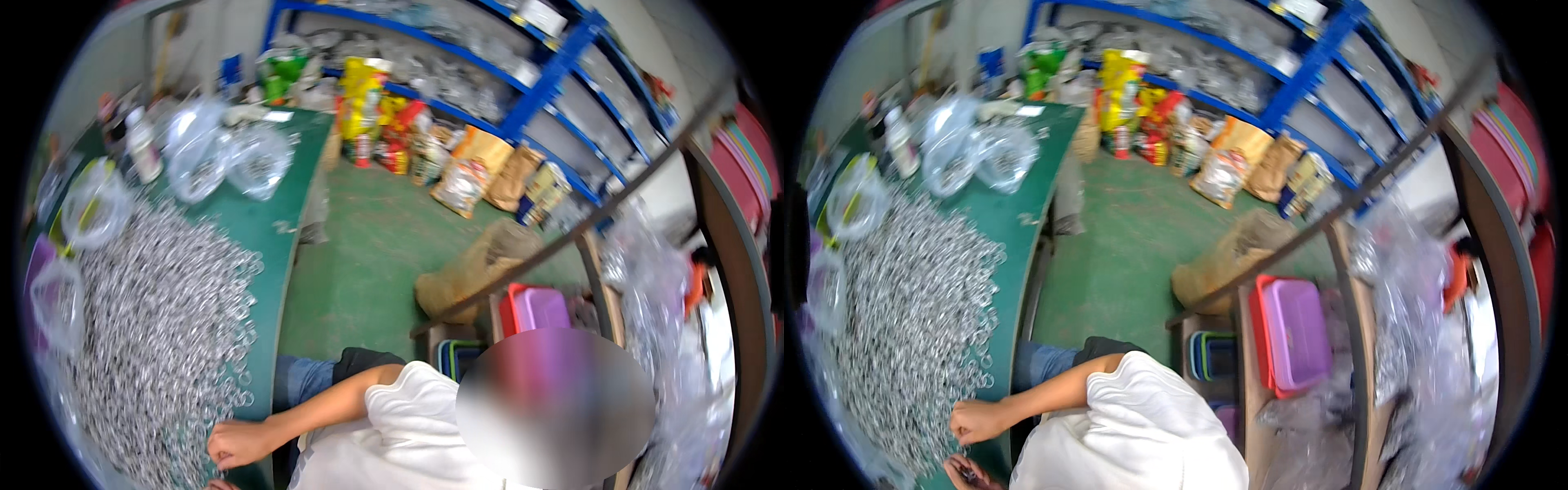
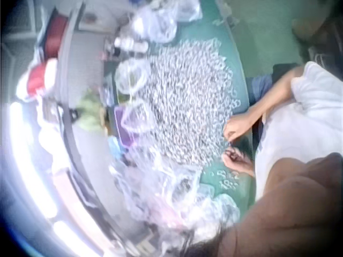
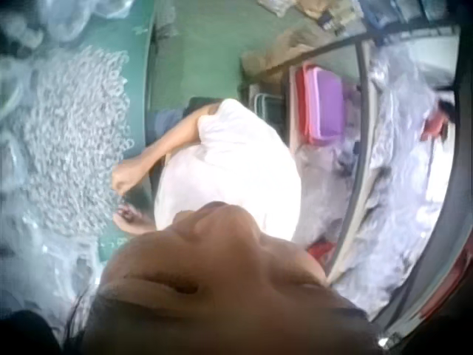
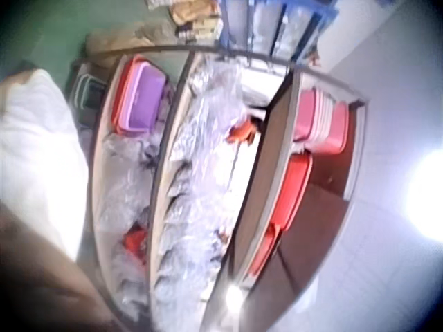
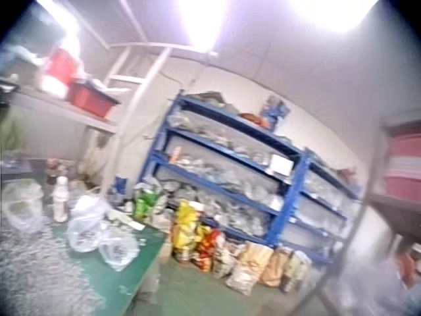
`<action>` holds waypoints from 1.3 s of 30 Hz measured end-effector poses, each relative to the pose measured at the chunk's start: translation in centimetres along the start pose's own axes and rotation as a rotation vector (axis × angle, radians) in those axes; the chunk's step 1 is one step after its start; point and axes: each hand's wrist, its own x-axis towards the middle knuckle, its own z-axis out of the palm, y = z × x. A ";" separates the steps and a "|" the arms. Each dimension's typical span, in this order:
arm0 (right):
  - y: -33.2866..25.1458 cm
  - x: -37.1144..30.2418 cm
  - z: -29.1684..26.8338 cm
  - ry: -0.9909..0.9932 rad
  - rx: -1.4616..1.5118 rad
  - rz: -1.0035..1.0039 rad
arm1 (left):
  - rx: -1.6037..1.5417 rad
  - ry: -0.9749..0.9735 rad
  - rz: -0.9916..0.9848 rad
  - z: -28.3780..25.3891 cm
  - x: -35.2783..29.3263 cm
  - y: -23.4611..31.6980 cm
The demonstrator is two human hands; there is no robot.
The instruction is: The person picks up and sorts through a large pile of small metal split rings on a green workbench by hand, grouping some together and moving others into plastic bags.
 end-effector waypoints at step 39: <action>-4.7 2.6 -1.9 -0.206 -0.467 0.183 | 1.027 0.374 0.427 0.1 -1.3 -0.4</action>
